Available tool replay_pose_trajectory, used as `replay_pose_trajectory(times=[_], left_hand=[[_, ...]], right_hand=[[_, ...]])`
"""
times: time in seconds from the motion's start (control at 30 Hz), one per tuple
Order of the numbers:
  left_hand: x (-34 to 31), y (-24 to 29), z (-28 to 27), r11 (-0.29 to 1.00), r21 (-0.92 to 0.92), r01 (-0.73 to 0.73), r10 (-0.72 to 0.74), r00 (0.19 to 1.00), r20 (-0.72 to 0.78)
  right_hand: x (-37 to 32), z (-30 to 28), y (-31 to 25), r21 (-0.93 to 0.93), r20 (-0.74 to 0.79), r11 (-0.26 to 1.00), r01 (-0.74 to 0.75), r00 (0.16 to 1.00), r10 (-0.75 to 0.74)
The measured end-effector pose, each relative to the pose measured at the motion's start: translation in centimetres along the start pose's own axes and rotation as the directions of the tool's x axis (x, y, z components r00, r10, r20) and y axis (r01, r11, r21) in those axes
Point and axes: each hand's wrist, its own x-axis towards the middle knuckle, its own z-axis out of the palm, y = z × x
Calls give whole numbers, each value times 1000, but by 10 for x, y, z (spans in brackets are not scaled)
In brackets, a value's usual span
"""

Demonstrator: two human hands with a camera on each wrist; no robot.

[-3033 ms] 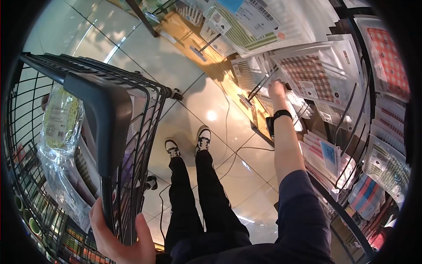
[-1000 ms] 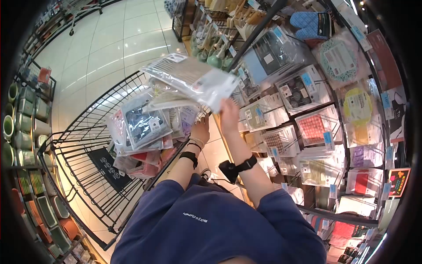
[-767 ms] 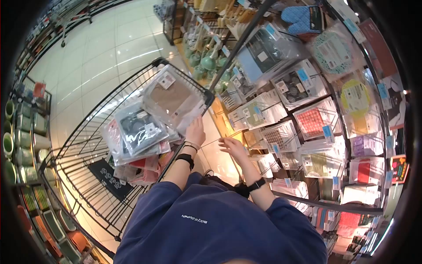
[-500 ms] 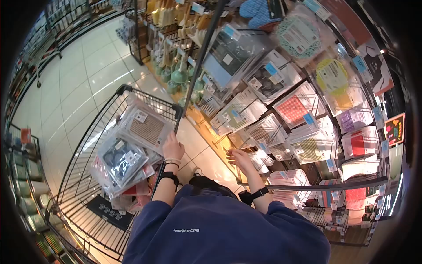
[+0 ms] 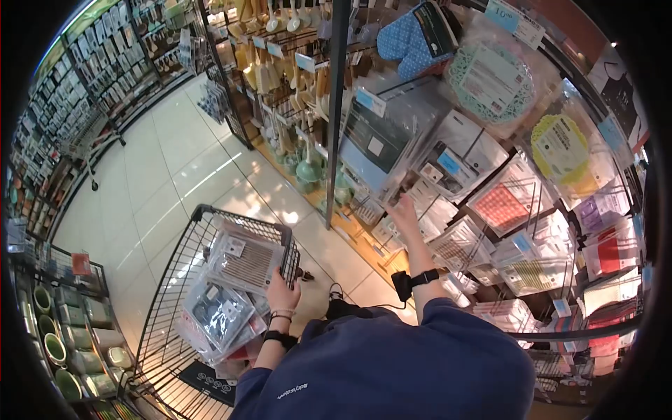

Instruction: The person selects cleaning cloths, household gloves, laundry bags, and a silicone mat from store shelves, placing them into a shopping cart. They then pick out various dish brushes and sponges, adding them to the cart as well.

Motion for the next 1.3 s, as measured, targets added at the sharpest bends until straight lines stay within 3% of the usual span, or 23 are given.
replay_pose_trajectory(times=[0.03, 0.07, 0.13, 0.23, 0.27, 0.33, 0.4, 0.47, 0.53, 0.63, 0.7, 0.8, 0.83, 0.87, 0.9, 0.93, 1.0, 1.07, 1.13, 1.2, 1.27, 1.3], left_hand=[[1, -1, -2, 998, 27, -57, 57, 998, 26], [4, -5, -6, 992, 54, -116, 113, 992, 55], [14, -21, -3, 993, 29, -116, 113, 988, 101], [38, -43, 5, 983, -148, 105, -46, 933, 358], [42, -48, 9, 985, -138, 102, -48, 935, 352], [43, -49, 14, 999, 25, 21, -27, 947, 321], [44, -49, 17, 999, 43, 23, -36, 950, 311], [47, -42, 13, 993, -22, 115, -101, 936, 338], [52, -55, 24, 995, -33, 93, -77, 943, 323], [57, -58, 24, 994, -67, 91, -62, 934, 351], [58, -60, 22, 990, -88, 108, -64, 914, 400], [64, -46, 10, 997, -60, 49, -19, 903, 430], [66, -32, -3, 994, -68, 87, -38, 847, 530], [68, -21, -12, 990, -70, 124, -54, 781, 622], [74, -35, -2, 998, -18, -61, 62, 852, 520], [78, -51, 4, 997, -11, -71, 66, 848, 525], [84, -19, -17, 991, 136, 18, -105, 734, 671], [89, -9, -26, 987, 158, 11, -121, 698, 706], [99, -24, -16, 980, 83, -179, 75, 728, 682], [105, -18, -17, 983, -5, -183, 135, 706, 695], [107, -2, -18, 950, 4, -311, 250, 770, 587], [106, 11, -24, 949, -14, -314, 261, 763, 592]], right_hand=[[32, 6, 20, -107, -120, 971, 213, 967, -225], [50, 12, 18, -234, -215, 889, 393, 871, -442], [69, 15, 2, -218, -241, 905, 366, 878, -413], [86, 23, -29, -115, -272, 946, 303, 906, -323], [89, 25, -32, -38, -269, 968, 250, 930, -250], [91, 28, -38, -26, -294, 970, 243, 925, -240], [82, 32, -52, -19, -326, 973, 231, 918, -225], [74, 37, -68, -11, -342, 961, 276, 902, -263], [82, 38, -65, 60, -326, 960, 274, 914, -241], [80, 37, -72, -42, -387, 976, 213, 897, -213], [86, 37, -65, -290, -699, 939, 184, 629, -339], [96, 33, -55, -241, -673, 954, 179, 677, -297], [98, 27, -52, -235, -682, 957, 173, 672, -289], [101, 20, -51, -174, -507, 976, 131, 838, -203], [102, 15, -50, -123, -297, 990, 76, 949, -110], [101, 17, -48, -115, -307, 991, 70, 946, -102], [108, 25, -45, -267, -294, 956, 123, 934, -202], [111, 29, -43, -229, -308, 964, 134, 930, -203], [113, 31, -45, -192, -319, 971, 145, 926, -202], [112, 30, -51, -72, -348, 980, 185, 916, -199], [107, 30, -61, -10, -375, 972, 236, 900, -222], [106, 29, -68, 48, -402, 955, 294, 881, -251]])
